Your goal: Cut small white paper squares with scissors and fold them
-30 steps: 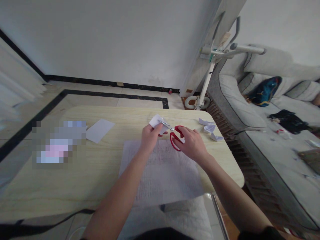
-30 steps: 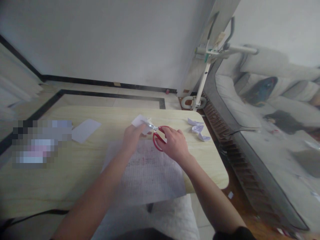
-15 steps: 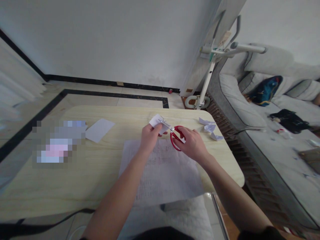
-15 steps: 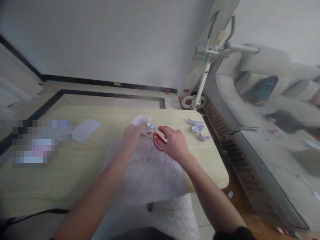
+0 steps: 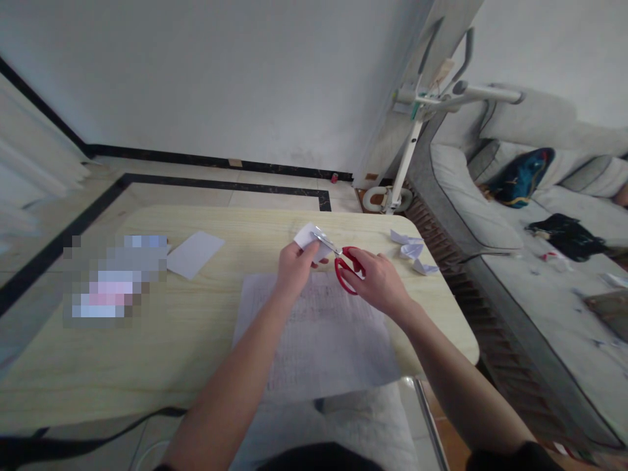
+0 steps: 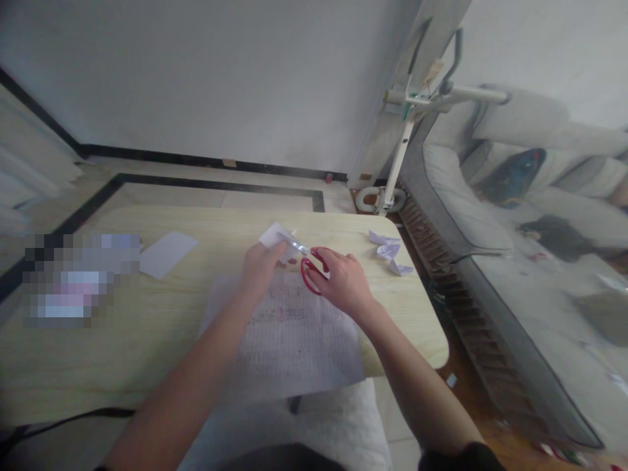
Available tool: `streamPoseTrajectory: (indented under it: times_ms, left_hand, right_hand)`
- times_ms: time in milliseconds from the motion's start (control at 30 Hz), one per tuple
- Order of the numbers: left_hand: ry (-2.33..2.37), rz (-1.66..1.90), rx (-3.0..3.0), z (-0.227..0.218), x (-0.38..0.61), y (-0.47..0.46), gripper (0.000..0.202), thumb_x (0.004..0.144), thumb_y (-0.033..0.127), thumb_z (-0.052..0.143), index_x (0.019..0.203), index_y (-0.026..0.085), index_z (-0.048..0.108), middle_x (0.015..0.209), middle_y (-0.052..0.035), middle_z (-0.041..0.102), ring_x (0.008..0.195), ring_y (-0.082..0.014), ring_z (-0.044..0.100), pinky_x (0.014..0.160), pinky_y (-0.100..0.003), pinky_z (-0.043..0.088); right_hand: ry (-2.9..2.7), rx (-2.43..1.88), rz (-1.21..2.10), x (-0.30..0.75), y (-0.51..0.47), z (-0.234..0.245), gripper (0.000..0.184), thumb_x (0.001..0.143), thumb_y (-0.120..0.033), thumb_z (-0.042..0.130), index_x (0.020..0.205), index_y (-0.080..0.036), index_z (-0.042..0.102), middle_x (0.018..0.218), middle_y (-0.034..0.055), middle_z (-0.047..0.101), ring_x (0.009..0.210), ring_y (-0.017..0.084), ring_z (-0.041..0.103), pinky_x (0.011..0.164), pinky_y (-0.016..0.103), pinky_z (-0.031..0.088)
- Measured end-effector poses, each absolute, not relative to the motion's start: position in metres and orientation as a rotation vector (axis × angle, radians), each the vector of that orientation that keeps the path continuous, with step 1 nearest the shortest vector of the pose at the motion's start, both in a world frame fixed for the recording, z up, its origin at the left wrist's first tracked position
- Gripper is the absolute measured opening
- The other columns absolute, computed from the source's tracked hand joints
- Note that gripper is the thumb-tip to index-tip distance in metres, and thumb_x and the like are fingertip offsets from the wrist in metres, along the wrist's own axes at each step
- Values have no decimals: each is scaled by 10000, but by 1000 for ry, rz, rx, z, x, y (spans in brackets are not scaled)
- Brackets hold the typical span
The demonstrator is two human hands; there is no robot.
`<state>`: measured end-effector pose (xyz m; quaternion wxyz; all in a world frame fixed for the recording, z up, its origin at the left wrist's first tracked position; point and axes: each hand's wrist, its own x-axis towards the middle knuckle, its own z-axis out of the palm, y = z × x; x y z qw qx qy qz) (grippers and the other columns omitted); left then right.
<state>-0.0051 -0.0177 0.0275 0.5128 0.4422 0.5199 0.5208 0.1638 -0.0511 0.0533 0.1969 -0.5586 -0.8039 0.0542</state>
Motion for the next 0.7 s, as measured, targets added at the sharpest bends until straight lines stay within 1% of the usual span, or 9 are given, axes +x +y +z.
streamPoseTrajectory:
  times_ms: [133,300,467,700]
  left_hand:
    - [1244,1252,1073,28,-5,-18,296,772,366,579,884,115,688,746,-88,715,614,-176,679,511,-220,455]
    - [1240,1249,1072,27,-5,-18,297,766,371,581,867,114,691,737,-90,714,601,-179,676,510,-225,457]
    - [1247,1241,1107,26,-4,-18,268,764,340,567,854,121,694,734,-81,715,600,-174,675,511,-223,460]
    - [1250,1242,1132,29,-4,-19,267,775,335,555,864,123,691,729,-73,714,598,-165,673,513,-215,458]
  right_hand:
    - [-2252,-1566,177,164,-51,53,319,896,-379,492,1135,-188,583,967,68,699,741,169,627,712,328,399]
    - [-2247,-1560,177,165,-51,56,349,887,-398,480,1127,-170,589,952,88,698,742,182,627,725,345,414]
    - [-2281,-1535,226,168,-49,60,358,843,-384,533,1130,-176,583,924,80,688,734,177,615,694,325,415]
    - [-2265,-1515,251,167,-49,59,365,887,-424,486,1128,-167,581,885,70,687,692,159,595,657,304,394]
